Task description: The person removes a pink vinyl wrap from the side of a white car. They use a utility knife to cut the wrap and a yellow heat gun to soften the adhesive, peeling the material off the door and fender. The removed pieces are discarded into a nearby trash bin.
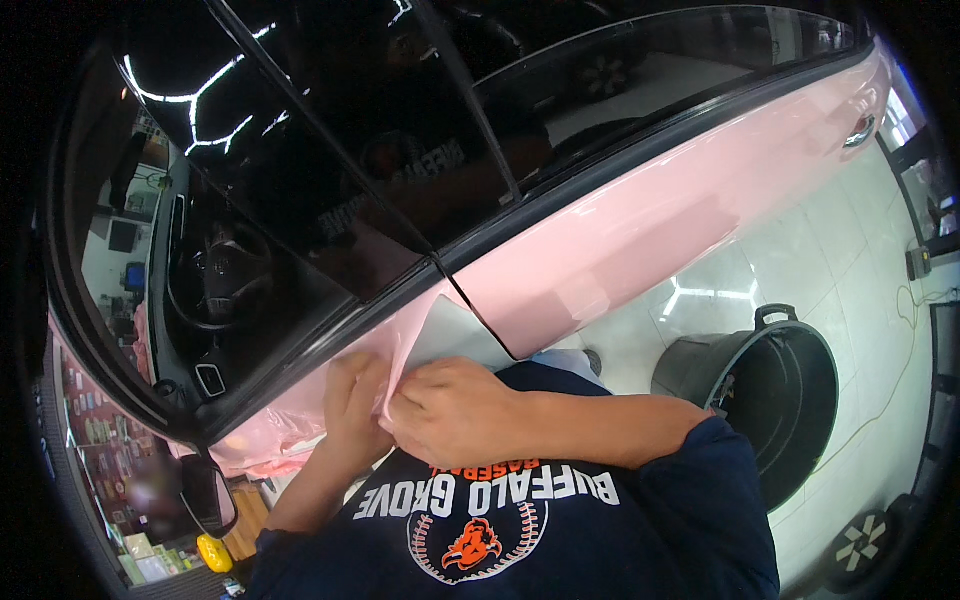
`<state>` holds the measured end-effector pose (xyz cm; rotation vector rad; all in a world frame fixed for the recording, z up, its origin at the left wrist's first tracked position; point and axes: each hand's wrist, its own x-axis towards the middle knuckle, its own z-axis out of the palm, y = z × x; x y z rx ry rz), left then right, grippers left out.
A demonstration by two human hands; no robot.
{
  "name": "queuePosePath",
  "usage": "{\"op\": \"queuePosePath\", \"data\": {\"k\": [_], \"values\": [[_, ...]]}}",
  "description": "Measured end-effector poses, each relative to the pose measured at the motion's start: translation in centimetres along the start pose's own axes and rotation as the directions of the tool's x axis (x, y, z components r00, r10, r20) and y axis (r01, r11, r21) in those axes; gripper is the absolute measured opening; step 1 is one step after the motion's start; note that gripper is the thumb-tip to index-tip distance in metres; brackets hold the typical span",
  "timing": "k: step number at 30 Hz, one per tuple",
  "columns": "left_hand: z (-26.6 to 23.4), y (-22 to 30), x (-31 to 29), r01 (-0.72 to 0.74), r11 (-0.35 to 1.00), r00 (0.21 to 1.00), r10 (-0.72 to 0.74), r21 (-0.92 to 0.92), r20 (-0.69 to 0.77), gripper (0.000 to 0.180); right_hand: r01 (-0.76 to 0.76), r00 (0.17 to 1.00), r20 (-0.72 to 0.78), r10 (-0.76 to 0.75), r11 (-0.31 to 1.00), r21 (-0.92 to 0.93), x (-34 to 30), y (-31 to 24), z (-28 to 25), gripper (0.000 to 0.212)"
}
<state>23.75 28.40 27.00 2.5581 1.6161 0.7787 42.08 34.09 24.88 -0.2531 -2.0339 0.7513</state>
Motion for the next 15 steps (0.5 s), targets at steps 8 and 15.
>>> {"op": "queuePosePath", "data": {"k": [8,15], "values": [[3.1,-0.6,1.5,-0.02,0.901,0.999,0.001,-0.433,-0.043,0.041,-0.164,0.986,0.007,0.164,0.986,-0.03,-1.9,-0.6,-1.6,0.029],[2.0,-0.5,2.5,0.033,0.86,0.998,-0.051,-0.508,-0.022,0.032,-0.653,0.361,0.395,0.845,-0.074,0.754,1.5,2.2,-1.3,0.049]]}}
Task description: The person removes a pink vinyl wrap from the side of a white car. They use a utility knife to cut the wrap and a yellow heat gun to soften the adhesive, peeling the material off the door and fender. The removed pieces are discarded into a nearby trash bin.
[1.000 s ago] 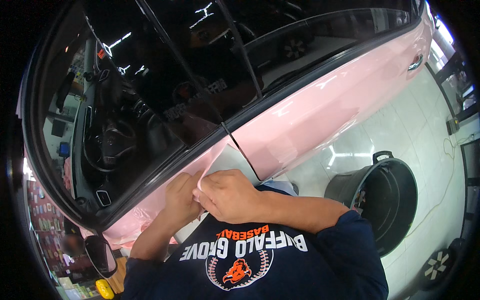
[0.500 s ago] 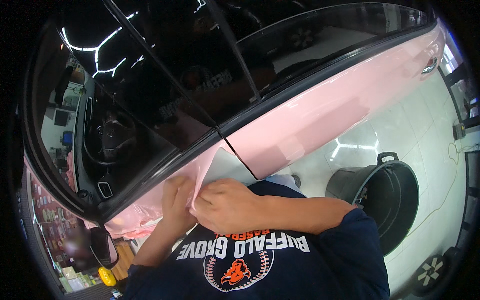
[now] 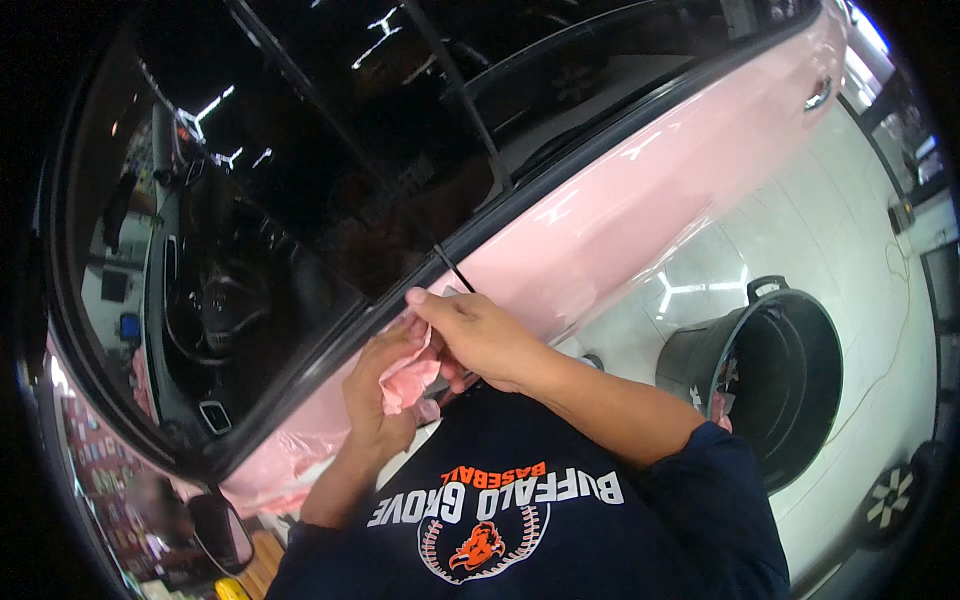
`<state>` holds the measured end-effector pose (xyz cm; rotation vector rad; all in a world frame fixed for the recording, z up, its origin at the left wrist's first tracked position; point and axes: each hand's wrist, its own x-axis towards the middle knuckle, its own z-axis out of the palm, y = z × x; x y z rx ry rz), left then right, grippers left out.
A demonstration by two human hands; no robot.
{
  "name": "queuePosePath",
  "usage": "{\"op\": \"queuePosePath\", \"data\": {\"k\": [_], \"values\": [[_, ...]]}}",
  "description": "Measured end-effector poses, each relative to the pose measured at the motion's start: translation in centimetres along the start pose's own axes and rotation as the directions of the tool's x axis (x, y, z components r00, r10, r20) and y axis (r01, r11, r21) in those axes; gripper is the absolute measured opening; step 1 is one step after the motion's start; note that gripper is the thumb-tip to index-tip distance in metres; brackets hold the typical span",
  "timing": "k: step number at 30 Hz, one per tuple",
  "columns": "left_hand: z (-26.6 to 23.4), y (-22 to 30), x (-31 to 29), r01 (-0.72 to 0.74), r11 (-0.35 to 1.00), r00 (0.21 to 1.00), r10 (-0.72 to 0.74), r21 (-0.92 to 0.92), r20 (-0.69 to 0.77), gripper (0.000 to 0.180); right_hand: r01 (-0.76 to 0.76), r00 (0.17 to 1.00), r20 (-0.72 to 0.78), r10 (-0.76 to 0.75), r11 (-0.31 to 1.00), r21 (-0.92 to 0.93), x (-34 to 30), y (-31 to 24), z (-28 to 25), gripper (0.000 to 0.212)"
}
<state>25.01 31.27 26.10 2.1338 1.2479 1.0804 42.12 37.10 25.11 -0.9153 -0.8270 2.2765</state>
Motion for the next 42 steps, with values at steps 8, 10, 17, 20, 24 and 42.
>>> {"op": "queuePosePath", "data": {"k": [8,10,17,20,24,42], "values": [[-0.4,0.7,-0.5,0.056,0.998,0.998,-0.056,-0.003,-0.003,0.032,0.446,0.796,0.113,-0.594,0.449,-0.774,1.7,2.5,0.7,0.039],[-0.1,2.3,-3.7,0.342,0.887,0.892,-0.41,-0.31,-0.191,0.026,0.63,0.679,0.522,-0.516,0.046,-0.775,1.7,2.8,0.8,0.033],[1.2,4.2,-6.3,0.329,0.885,0.819,-0.441,-0.33,-0.367,0.02,0.732,0.655,0.562,-0.506,0.241,-0.637,0.1,4.3,2.2,0.032],[1.8,4.8,-5.9,0.36,0.915,0.843,-0.402,-0.18,-0.358,0.026,0.698,0.693,0.495,-0.524,0.318,-0.641,-1.0,5.1,0.9,0.035],[2.6,5.6,-5.9,0.405,0.907,0.825,-0.418,-0.117,-0.379,0.024,0.709,0.696,0.475,-0.538,0.412,-0.573,-1.4,6.0,0.3,0.041],[-0.8,4.5,-7.4,-0.011,0.987,1.0,0.01,0.163,0.009,0.035,0.186,0.982,0.133,-0.132,0.603,-0.775,1.0,3.5,4.3,0.061]]}}
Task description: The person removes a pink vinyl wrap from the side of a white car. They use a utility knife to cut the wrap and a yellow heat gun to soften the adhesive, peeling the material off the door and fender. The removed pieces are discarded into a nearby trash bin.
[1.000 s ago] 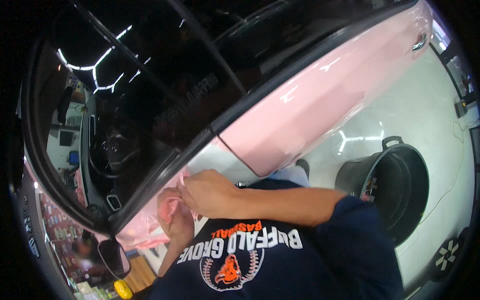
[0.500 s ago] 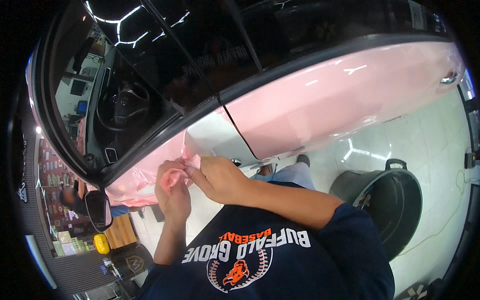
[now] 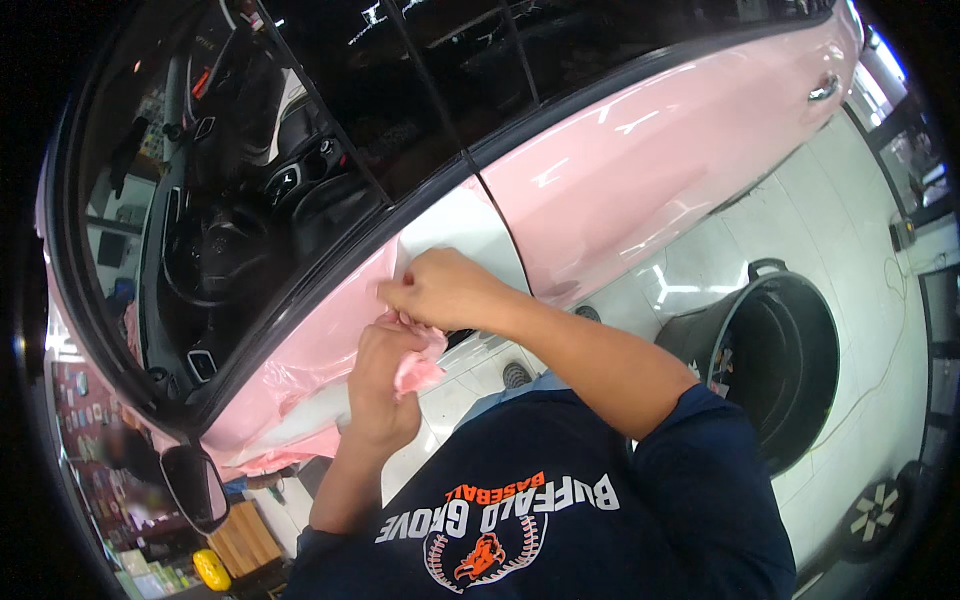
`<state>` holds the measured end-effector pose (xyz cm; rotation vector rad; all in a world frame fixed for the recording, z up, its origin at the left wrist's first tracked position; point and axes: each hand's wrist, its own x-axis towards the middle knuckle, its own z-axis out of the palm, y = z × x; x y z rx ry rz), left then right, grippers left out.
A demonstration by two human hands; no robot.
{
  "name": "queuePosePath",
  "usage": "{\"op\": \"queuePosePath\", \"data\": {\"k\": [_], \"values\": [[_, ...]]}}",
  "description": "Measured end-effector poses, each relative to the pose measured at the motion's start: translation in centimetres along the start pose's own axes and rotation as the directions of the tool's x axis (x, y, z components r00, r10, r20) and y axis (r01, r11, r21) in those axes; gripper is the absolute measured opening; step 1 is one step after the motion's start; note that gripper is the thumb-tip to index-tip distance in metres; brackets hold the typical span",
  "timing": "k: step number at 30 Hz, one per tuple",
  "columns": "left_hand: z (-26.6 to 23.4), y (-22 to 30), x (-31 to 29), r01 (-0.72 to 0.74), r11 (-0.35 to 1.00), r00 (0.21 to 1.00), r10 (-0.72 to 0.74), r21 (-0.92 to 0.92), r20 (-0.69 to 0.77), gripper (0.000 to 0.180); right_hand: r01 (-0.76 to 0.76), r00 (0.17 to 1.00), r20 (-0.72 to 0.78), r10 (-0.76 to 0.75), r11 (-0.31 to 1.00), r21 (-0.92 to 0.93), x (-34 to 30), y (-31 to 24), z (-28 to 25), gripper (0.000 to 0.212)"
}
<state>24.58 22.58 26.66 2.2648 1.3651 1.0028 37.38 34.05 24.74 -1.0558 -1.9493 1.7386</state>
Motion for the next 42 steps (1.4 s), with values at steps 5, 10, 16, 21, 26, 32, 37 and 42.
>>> {"op": "queuePosePath", "data": {"k": [5,10,16,21,26,32,37,42], "values": [[-3.3,-0.4,-1.3,0.045,0.991,0.973,-0.015,-0.125,0.229,0.04,-0.003,1.0,0.021,0.005,0.997,-0.081,0.5,1.5,1.5,0.06],[-8.6,-0.3,1.6,0.16,0.982,0.985,-0.166,0.1,0.054,0.032,0.145,0.977,-0.116,-0.18,0.953,-0.265,-0.1,2.2,2.8,0.048],[-5.0,-2.2,6.2,-0.003,0.92,1.0,-0.005,0.393,0.02,0.022,0.305,0.639,-0.507,-0.578,0.796,-0.523,-3.2,3.6,-1.4,0.021],[-3.2,-4.1,9.0,-0.031,0.881,0.999,0.016,0.472,0.037,0.021,0.176,0.337,-0.525,-0.782,0.6,-0.781,-1.1,4.8,-5.5,0.019],[-2.5,-5.4,8.5,-0.036,0.859,0.998,0.057,0.511,-0.025,0.026,0.136,0.404,-0.414,-0.816,0.501,-0.855,-0.8,4.9,-5.7,0.022],[-5.3,-7.3,7.3,0.117,0.862,0.993,-0.107,0.492,-0.05,0.034,0.05,0.399,-0.36,-0.843,0.412,-0.91,-0.4,4.0,-5.4,0.013],[-7.0,-8.2,5.9,0.148,0.921,0.989,-0.135,0.361,-0.061,0.034,-0.027,0.381,-0.509,-0.772,0.541,-0.841,0.2,3.9,-4.4,0.01],[-5.3,-4.5,-1.4,0.144,0.92,0.953,-0.029,-0.366,0.302,0.032,-0.001,0.32,-0.795,-0.515,0.839,-0.544,-4.2,6.6,-2.2,0.013]]}}
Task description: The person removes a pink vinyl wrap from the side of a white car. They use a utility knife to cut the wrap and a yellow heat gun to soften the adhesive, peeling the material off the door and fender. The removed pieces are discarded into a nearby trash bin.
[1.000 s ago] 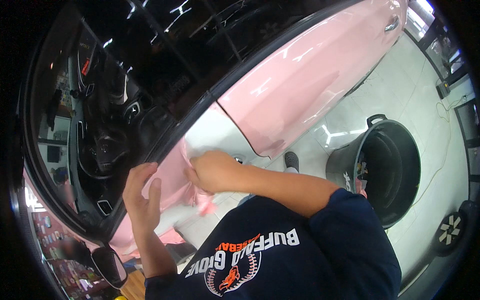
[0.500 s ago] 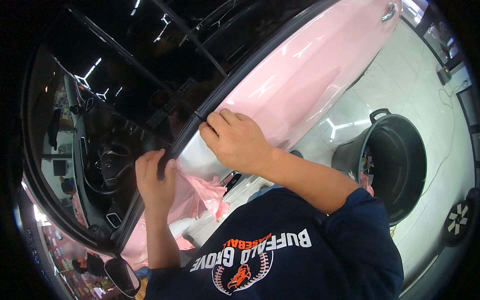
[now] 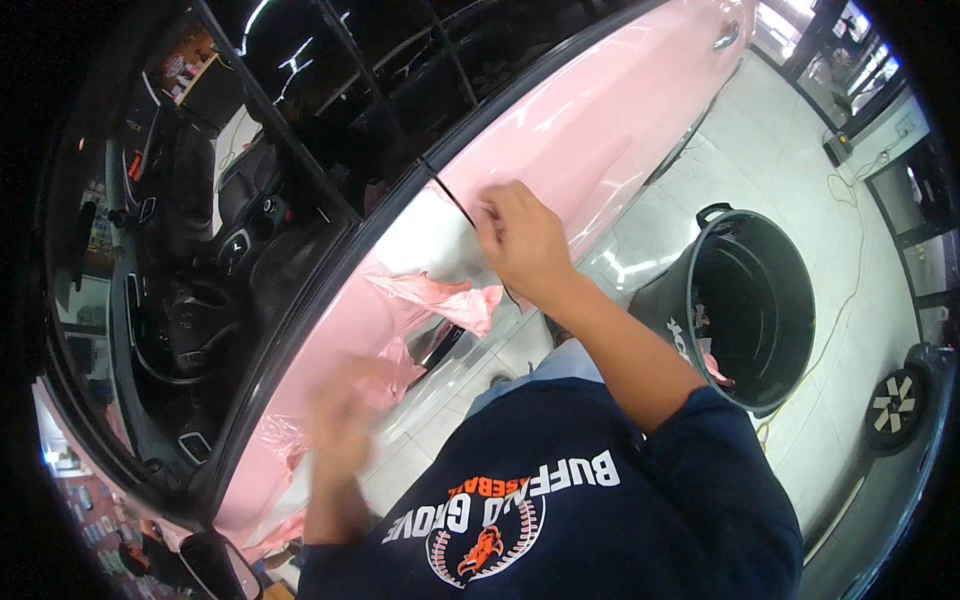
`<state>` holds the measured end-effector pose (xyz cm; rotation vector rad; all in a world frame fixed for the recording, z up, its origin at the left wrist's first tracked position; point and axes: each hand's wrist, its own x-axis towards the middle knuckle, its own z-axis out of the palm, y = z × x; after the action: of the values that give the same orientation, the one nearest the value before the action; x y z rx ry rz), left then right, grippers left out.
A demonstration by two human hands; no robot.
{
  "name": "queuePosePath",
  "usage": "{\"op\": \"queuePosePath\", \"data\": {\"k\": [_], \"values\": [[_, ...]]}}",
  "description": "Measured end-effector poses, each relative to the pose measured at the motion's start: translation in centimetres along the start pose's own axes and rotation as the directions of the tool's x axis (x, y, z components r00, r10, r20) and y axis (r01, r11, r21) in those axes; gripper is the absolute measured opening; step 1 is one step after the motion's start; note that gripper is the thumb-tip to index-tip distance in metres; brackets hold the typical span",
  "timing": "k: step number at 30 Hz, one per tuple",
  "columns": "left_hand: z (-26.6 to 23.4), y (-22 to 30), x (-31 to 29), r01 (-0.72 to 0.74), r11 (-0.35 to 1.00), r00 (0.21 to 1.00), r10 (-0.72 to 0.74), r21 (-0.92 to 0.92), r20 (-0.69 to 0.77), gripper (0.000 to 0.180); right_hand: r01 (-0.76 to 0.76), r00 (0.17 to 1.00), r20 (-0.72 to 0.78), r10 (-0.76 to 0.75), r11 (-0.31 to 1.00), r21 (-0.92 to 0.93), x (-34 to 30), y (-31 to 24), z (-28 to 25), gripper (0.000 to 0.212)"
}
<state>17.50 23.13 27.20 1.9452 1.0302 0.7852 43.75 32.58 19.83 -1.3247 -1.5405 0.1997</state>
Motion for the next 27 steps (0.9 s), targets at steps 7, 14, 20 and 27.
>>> {"op": "queuePosePath", "data": {"k": [7,14,20,27], "values": [[14.5,-10.0,-2.9,0.067,-0.186,0.766,-0.62,-0.98,0.17,0.05,-0.471,0.854,0.234,0.465,0.882,-0.032,-10.1,1.4,-5.1,0.021],[15.6,-11.1,-1.3,-0.231,-0.102,0.672,-0.736,-0.967,-0.083,0.04,-0.333,0.877,0.389,0.283,0.941,0.065,-13.1,2.4,-8.9,0.021],[17.0,-9.9,-1.9,-0.336,0.076,0.526,-0.812,-0.939,-0.254,0.03,-0.175,0.868,0.488,0.093,0.977,0.125,-14.5,5.1,-14.9,0.02],[22.7,-2.9,-9.8,-0.256,0.078,0.465,-0.864,-0.963,-0.194,0.02,-0.317,0.904,0.402,0.147,0.861,0.397,-15.5,4.6,-17.4,0.023]]}}
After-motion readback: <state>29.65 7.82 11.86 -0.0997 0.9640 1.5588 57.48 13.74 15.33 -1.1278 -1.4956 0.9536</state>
